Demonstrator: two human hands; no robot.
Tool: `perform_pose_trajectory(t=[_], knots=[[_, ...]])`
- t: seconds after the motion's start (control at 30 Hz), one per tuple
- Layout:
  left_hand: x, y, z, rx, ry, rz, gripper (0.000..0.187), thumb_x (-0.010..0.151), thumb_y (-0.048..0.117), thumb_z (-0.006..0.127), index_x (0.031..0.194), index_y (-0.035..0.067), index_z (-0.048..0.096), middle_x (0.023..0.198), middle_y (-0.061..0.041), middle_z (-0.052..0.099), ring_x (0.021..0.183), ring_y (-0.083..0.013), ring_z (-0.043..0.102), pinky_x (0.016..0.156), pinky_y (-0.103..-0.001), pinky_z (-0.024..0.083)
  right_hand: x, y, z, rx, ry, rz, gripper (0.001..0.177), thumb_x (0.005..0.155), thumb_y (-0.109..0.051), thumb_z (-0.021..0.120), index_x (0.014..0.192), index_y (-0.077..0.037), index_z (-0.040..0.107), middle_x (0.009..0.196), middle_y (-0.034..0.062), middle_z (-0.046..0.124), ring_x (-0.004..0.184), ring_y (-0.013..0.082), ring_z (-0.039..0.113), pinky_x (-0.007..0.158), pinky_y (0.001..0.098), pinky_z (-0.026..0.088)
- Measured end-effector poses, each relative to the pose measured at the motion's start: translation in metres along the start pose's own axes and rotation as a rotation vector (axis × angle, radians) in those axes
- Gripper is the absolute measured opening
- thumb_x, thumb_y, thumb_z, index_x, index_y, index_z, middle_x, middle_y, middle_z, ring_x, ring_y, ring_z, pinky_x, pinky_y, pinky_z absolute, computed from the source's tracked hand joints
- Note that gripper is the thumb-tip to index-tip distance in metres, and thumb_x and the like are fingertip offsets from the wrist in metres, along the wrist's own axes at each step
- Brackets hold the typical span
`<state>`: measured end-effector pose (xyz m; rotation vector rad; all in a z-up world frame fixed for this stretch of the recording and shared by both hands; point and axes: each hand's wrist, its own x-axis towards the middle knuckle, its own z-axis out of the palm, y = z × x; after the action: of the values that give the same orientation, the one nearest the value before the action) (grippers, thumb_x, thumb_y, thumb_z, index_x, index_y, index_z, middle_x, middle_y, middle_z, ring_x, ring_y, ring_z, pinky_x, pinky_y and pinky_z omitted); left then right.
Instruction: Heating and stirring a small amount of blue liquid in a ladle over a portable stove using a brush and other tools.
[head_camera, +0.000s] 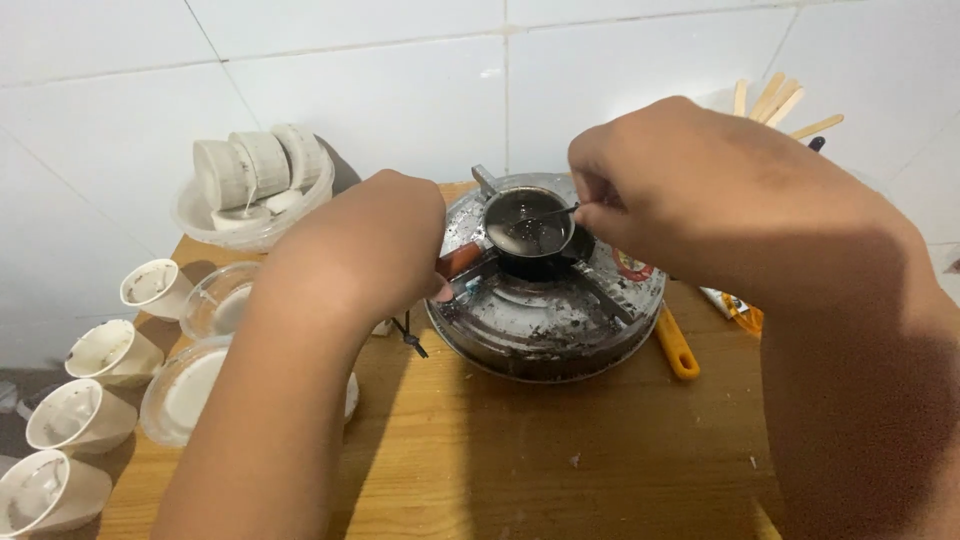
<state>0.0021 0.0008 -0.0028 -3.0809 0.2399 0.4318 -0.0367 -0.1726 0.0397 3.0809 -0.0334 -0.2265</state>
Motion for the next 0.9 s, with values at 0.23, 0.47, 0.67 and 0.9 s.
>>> perform_pose_trajectory(t=[0.23,0.47,0.67,0.9], knots=[[0.001,0.0,-0.001,0.013,-0.001,0.002,0.04,0.093,0.034,0.076,0.069,0.005,0.062,0.069,-0.007,0.066,0.061,-0.024,0.056,0.057,-0.039,0.042,-0.006,0.006,-0.001,0.083,0.001,-0.094,0.018,0.086,-0.024,0.051,0.071,-0.017,0.058,0.064,-0.0009,0.068,0.061,0.0177,0.049,0.06,0.0342,0.035],[0.002,-0.002,0.001,0.041,0.012,0.035,0.035,0.091,0.031,0.074,0.071,0.004,0.062,0.072,-0.009,0.067,0.065,-0.0256,0.061,0.059,-0.039,0.044,-0.005,0.009,-0.007,0.053,0.001,0.036,0.019,0.093,-0.028,0.052,0.081,-0.022,0.066,0.073,0.0001,0.069,0.064,0.0202,0.052,0.061,0.0357,0.036],[-0.007,0.002,-0.005,0.043,-0.001,-0.003,0.047,0.094,0.046,0.069,0.074,0.004,0.064,0.076,-0.01,0.068,0.065,-0.0282,0.062,0.057,-0.04,0.045,-0.004,0.016,-0.006,0.022,0.024,0.056,0.019,0.089,-0.024,0.049,0.075,-0.023,0.062,0.07,-0.002,0.065,0.064,0.019,0.051,0.062,0.0358,0.038],[-0.015,0.006,-0.007,0.013,-0.022,0.006,0.022,0.084,0.032,0.082,0.077,0.012,0.076,0.08,-0.006,0.074,0.078,-0.0259,0.07,0.065,-0.039,0.052,-0.004,0.018,-0.006,0.023,0.029,0.047,0.025,0.095,-0.037,0.051,0.079,-0.022,0.063,0.072,0.0008,0.065,0.062,0.0217,0.053,0.061,0.0374,0.038]])
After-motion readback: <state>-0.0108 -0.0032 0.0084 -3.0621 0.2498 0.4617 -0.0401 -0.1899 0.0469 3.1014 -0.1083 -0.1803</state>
